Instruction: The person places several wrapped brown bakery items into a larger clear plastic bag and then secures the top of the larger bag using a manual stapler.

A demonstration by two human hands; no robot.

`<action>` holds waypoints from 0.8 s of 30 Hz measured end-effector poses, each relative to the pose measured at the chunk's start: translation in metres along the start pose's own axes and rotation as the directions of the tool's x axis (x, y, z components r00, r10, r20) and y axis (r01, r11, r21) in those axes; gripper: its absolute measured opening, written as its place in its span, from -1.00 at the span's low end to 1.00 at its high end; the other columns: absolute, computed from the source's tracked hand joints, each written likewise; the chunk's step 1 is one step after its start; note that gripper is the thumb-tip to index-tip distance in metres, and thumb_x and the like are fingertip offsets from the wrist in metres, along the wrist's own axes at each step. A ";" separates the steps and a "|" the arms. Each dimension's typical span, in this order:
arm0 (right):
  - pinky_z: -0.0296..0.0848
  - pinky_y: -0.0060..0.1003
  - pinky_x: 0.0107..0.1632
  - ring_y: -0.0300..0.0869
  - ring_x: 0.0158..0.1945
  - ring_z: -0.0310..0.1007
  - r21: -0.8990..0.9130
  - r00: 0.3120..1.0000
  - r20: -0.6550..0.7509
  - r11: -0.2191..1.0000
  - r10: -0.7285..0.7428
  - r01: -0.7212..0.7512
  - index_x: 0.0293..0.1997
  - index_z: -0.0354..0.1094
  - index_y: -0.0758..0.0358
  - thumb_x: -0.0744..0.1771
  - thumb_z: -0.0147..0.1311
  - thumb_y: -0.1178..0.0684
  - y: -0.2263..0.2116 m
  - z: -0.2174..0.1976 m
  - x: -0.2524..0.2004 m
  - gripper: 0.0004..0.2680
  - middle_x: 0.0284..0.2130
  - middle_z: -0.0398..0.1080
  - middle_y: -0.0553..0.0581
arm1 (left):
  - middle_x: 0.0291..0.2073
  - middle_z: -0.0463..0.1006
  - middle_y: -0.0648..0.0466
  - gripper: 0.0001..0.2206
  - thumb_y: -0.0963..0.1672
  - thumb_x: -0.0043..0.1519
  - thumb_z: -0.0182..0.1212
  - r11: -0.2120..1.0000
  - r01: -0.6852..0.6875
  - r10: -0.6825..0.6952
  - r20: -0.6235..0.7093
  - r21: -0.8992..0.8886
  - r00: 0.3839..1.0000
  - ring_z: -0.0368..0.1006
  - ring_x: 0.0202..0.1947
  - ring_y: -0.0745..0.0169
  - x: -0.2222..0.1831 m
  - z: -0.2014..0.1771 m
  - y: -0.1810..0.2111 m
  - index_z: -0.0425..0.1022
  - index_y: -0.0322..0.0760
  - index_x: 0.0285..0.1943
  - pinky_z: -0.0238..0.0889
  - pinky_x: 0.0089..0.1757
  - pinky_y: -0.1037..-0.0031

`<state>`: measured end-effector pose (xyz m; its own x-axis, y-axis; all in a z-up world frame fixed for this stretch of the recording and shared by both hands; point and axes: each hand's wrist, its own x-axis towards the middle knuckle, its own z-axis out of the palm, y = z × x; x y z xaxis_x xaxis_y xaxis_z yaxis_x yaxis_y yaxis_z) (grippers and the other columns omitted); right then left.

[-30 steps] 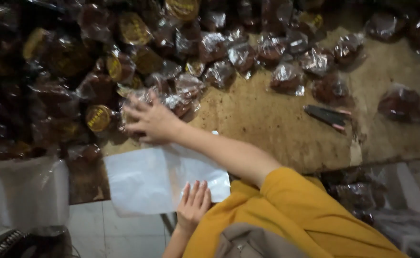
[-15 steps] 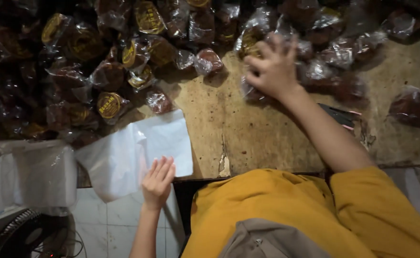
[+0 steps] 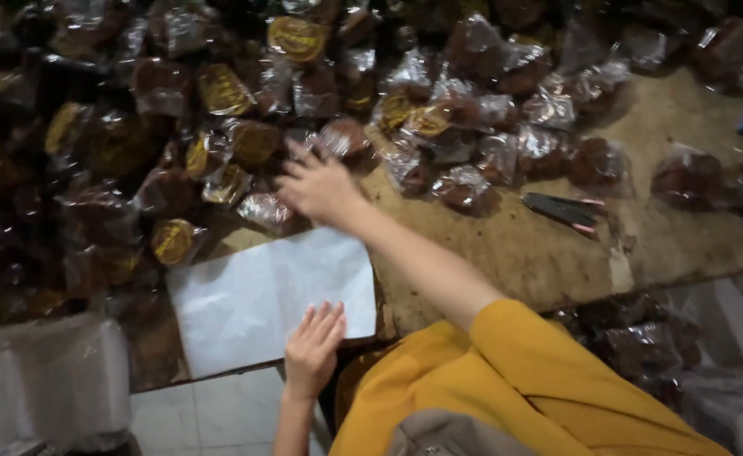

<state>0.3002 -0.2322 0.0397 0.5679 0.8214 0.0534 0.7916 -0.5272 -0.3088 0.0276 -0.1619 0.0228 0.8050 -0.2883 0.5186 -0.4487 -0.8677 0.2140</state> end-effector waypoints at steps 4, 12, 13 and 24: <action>-0.40 0.07 0.49 0.03 0.55 -0.32 -0.113 0.991 -0.131 0.994 -0.011 -0.004 0.33 0.28 -0.08 0.40 -0.37 -0.27 0.053 0.034 -0.029 -0.59 0.40 0.13 0.05 | 0.11 0.59 0.04 -0.75 -0.26 0.38 -0.11 0.971 0.089 -0.055 0.158 -0.221 0.986 0.56 0.10 0.01 0.001 -0.011 -0.025 0.53 -0.24 0.04 0.34 0.18 0.17; -0.57 0.07 0.51 0.10 0.56 -0.40 -0.030 0.985 0.002 0.984 0.174 -0.173 0.45 0.06 -0.10 0.45 -0.53 -0.29 0.088 0.009 -0.076 -0.58 0.39 0.14 0.04 | 0.14 0.56 0.00 -0.81 -0.30 0.31 0.09 0.997 0.059 -0.048 0.187 -0.053 0.981 0.50 0.17 -0.01 0.020 -0.012 -0.019 0.56 -0.28 -0.01 0.28 0.23 0.16; -0.51 0.08 0.51 0.14 0.55 -0.31 -0.013 0.986 -0.035 0.986 0.166 -0.166 0.44 0.12 -0.09 0.45 -0.46 -0.25 0.090 0.012 -0.086 -0.60 0.37 0.18 0.06 | 0.22 0.50 0.01 -0.77 -0.12 0.25 0.19 0.992 0.120 -0.107 0.258 -0.036 0.960 0.42 0.25 0.00 0.021 -0.017 -0.013 0.53 -0.23 0.06 0.19 0.24 0.08; 0.21 0.15 0.33 0.31 0.30 0.29 0.493 0.978 -0.112 0.865 0.174 -0.097 0.18 0.45 0.28 0.15 -0.27 0.56 0.147 -0.129 -0.156 -0.45 0.12 0.44 0.35 | 0.58 -0.29 -0.17 -0.31 0.15 0.39 -0.22 0.736 0.610 -0.673 0.410 0.293 0.616 -0.58 0.54 -0.23 0.073 0.070 0.021 -0.11 -0.34 0.58 -0.79 0.35 -0.03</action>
<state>0.3565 -0.4661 0.1085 0.7184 0.6876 0.1055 0.5186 -0.4283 -0.7400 0.1042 -0.2294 0.0073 0.9567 0.2406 -0.1638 0.2743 -0.9335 0.2309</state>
